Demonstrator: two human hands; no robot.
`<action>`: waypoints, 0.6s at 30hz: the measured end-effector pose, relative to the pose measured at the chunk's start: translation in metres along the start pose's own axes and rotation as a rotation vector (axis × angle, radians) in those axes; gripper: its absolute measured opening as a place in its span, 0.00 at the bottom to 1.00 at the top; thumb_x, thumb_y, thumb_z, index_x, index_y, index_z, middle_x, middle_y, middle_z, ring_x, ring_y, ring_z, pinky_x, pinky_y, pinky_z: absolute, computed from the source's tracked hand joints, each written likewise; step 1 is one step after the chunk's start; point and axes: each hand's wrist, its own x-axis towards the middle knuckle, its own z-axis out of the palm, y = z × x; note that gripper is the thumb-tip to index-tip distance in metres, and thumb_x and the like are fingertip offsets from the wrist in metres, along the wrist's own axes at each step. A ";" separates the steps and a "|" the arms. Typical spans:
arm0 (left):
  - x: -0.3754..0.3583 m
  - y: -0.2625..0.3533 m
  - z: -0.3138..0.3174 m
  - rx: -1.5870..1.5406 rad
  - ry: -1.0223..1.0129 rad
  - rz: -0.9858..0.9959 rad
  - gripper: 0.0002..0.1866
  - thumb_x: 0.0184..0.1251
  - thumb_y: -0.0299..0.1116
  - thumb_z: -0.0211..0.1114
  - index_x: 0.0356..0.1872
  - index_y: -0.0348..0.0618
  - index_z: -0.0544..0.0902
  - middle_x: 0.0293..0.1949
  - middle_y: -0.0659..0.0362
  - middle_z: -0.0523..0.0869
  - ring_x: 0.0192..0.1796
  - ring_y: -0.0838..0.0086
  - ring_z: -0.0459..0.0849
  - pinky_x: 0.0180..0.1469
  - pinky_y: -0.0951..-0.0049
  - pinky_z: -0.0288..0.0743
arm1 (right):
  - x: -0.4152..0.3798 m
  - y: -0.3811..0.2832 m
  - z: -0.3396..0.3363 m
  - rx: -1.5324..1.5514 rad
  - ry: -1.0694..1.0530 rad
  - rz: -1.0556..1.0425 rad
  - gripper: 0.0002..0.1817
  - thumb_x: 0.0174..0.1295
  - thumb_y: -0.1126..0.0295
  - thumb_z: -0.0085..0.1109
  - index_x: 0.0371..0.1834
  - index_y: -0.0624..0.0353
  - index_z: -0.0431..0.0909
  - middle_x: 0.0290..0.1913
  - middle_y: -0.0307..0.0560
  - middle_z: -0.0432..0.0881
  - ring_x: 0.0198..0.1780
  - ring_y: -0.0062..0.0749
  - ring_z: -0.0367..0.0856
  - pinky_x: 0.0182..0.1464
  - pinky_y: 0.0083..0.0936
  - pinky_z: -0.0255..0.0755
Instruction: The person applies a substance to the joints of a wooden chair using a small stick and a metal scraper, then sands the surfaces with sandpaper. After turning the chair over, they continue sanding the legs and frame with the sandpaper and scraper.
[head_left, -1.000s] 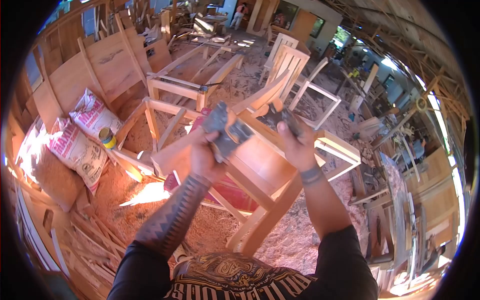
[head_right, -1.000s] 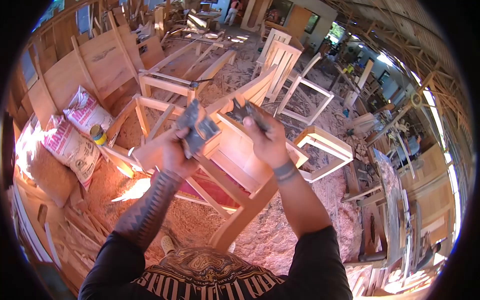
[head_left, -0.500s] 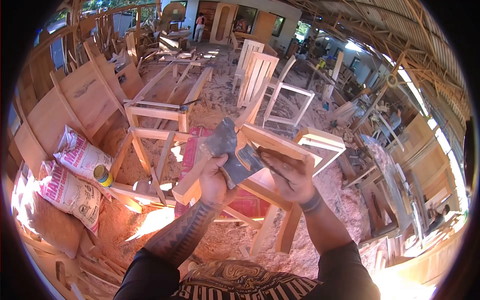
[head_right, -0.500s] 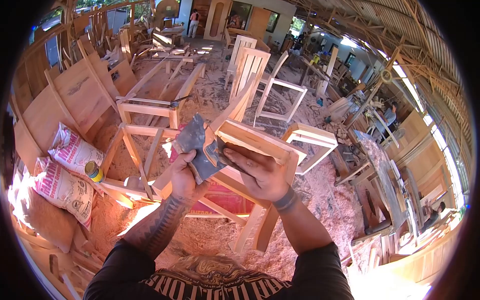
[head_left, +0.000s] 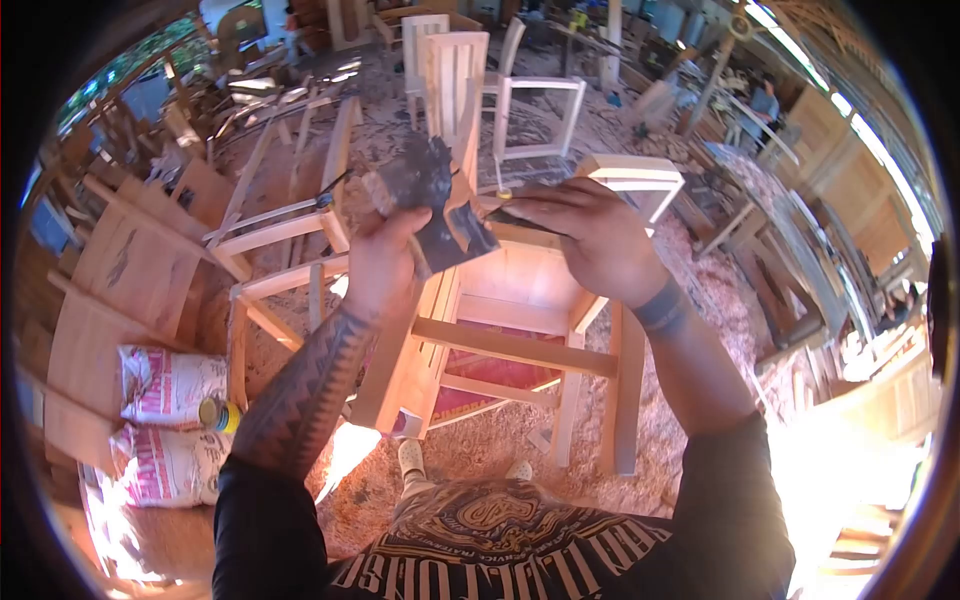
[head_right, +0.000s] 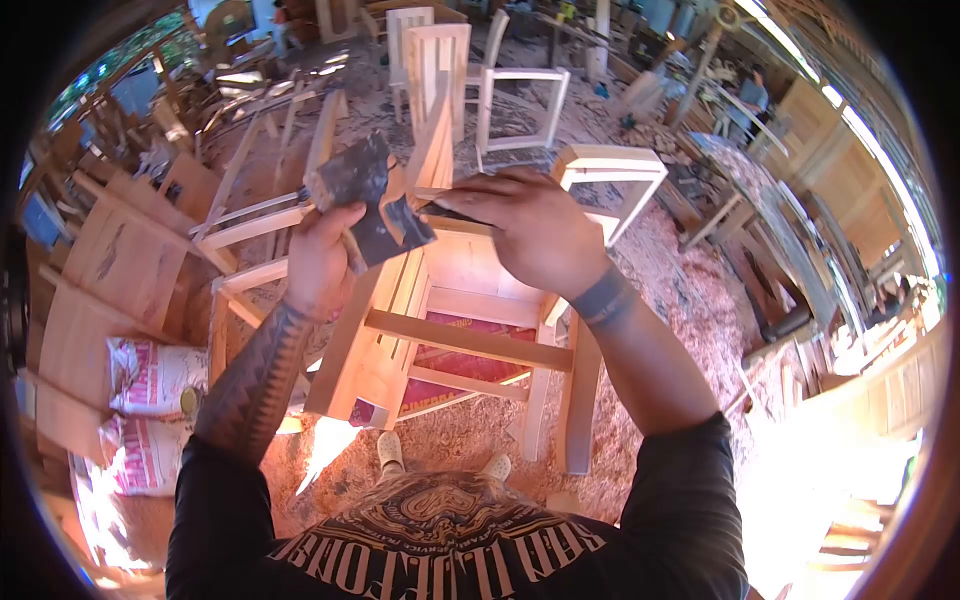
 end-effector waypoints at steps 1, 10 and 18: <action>0.024 -0.023 -0.018 0.189 -0.044 0.107 0.14 0.71 0.24 0.60 0.54 0.32 0.83 0.51 0.53 0.89 0.52 0.67 0.90 0.55 0.68 0.85 | 0.006 -0.002 0.009 -0.022 -0.037 0.031 0.27 0.56 0.81 0.56 0.60 0.50 0.86 0.57 0.42 0.89 0.54 0.41 0.85 0.59 0.36 0.78; 0.114 -0.042 -0.085 -0.502 -0.006 -0.167 0.12 0.71 0.28 0.63 0.52 0.38 0.84 0.48 0.56 0.90 0.48 0.65 0.92 0.49 0.64 0.88 | 0.003 0.047 0.104 -0.305 -0.458 0.498 0.20 0.62 0.75 0.54 0.56 0.50 0.85 0.47 0.49 0.88 0.53 0.47 0.85 0.55 0.42 0.79; 0.050 -0.096 -0.226 -0.323 0.106 -0.113 0.14 0.68 0.30 0.67 0.52 0.38 0.84 0.48 0.56 0.89 0.50 0.65 0.90 0.53 0.67 0.84 | 0.001 0.033 0.199 -0.528 -0.291 0.515 0.16 0.65 0.72 0.53 0.55 0.58 0.78 0.52 0.49 0.80 0.57 0.47 0.82 0.56 0.45 0.79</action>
